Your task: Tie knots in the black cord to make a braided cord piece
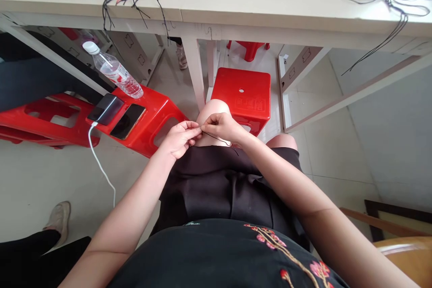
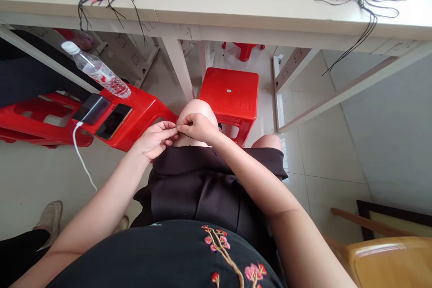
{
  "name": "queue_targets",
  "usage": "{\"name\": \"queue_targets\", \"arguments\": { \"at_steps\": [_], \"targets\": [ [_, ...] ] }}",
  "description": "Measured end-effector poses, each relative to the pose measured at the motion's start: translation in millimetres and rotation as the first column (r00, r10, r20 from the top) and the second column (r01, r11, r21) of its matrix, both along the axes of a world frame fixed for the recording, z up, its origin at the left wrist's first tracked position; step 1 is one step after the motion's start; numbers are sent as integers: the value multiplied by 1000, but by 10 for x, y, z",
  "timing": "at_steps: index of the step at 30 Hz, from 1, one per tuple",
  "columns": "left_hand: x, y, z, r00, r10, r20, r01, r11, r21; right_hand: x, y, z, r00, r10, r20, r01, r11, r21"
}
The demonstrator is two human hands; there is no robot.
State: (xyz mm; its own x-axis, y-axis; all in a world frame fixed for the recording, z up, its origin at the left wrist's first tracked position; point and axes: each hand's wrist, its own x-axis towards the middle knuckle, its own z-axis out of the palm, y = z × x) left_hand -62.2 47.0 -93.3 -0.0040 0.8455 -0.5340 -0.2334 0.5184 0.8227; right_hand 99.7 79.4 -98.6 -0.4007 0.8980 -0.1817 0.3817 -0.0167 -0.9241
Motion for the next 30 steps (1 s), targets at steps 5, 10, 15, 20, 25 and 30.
{"name": "queue_targets", "arguments": {
  "at_steps": [5,10,15,20,25,30],
  "targets": [
    [-33,1,-43,996,-44,73,43,999,22,8,12,-54,997,-48,-54,44,997,-64],
    [-42,-2,-62,996,-83,-35,87,990,115,4,-13,-57,996,-44,-76,39,997,-66],
    [-51,11,-24,981,-167,-100,179,976,127,73,26,42,997,66,-38,-67,997,-39],
    [-25,-6,44,985,-167,-48,169,984,49,189,178,168,993,72,89,-96,949,300],
    [-32,-15,106,993,-103,53,103,995,-3,183,-97,59,963,-224,148,63,726,685],
    [-31,-24,195,992,-104,69,101,994,41,96,-559,-187,983,-175,48,94,717,690]
  ]
}}
